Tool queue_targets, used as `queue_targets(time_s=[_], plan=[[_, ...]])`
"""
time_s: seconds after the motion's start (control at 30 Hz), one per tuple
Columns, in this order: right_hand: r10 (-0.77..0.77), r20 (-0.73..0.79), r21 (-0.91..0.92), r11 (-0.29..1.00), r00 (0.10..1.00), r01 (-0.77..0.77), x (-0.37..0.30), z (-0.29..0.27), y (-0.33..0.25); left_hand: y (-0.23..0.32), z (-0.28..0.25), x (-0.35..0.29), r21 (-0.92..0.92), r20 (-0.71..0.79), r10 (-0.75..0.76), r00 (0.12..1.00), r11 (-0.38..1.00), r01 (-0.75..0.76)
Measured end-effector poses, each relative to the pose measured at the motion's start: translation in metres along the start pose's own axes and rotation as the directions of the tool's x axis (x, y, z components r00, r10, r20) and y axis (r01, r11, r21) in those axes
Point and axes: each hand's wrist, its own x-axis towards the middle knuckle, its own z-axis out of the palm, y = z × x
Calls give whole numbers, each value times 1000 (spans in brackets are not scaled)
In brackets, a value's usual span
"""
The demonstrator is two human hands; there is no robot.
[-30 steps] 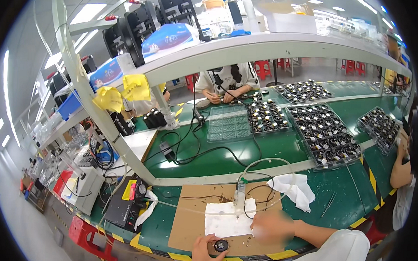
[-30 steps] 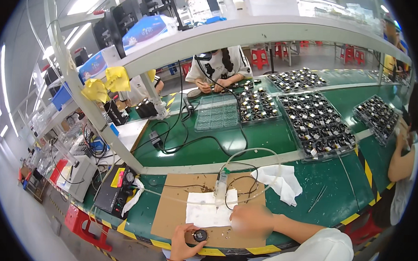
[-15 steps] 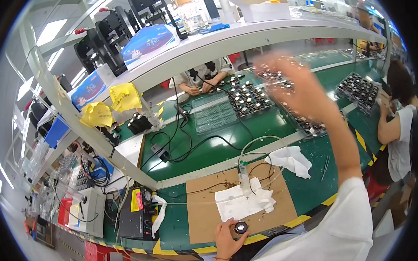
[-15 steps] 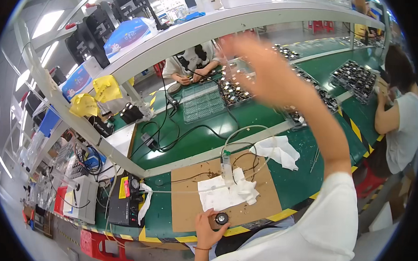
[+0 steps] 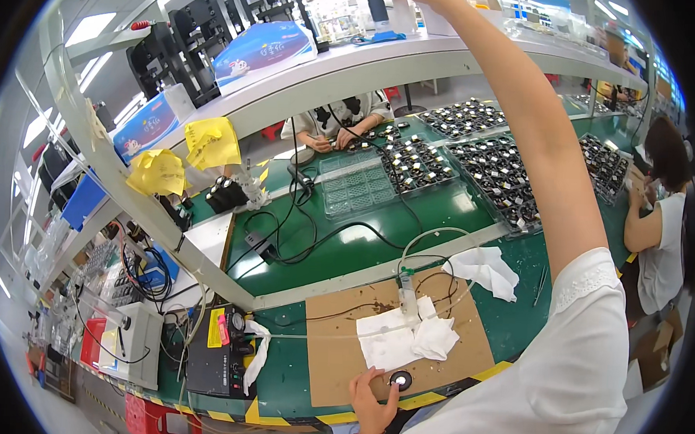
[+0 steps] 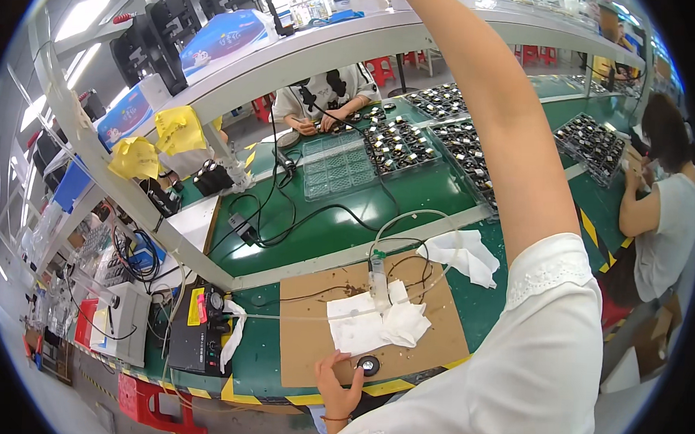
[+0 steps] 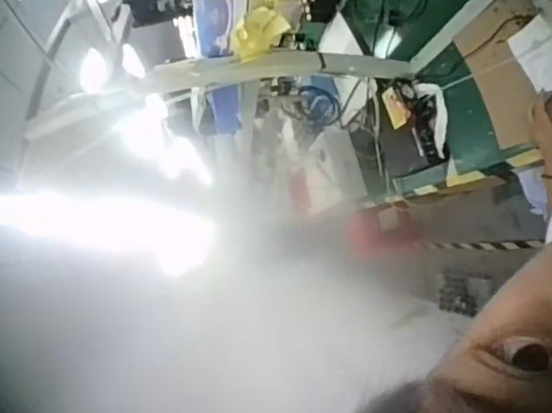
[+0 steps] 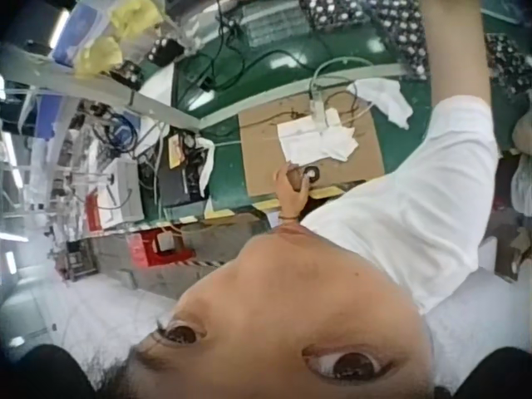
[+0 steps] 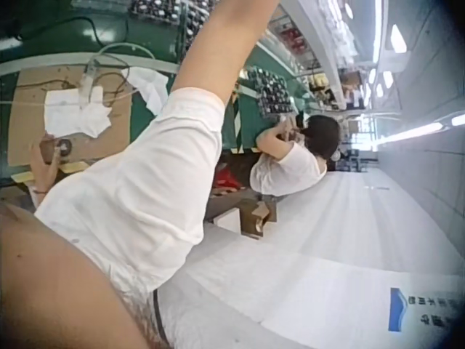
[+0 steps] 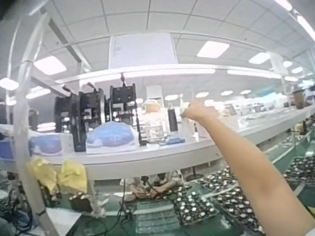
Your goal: Applying sealant to a small electronic component using a precision dispenser at an assembly line.
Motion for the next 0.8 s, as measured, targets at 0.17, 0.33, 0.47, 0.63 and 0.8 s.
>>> queue_targets(time_s=[0.17, 0.33, 0.47, 0.63, 0.8], plan=[[6, -168, 221, 975, 986, 32, -11, 4, -10, -3, -3, 2, -20, 14, 15, 1000, 1000, -15], [-159, -256, 743, 599, 954, 299, -10, -26, 2, 5, 1, 0, 8, 45, 44, 998, 999, -45], [-239, -482, 665, 527, 843, 529, -62, -29, -14, 1, 0, -2, 12, 36, 40, 999, 999, -41], [-469, -591, 187, 712, 656, 677, -194, -46, -19, 1, -1, -2, -29, 38, 44, 998, 999, -43], [-672, -538, -83, 643, 509, 761, -275, -43, -7, 3, 3, 1, -45, 95, 30, 995, 999, -26]])
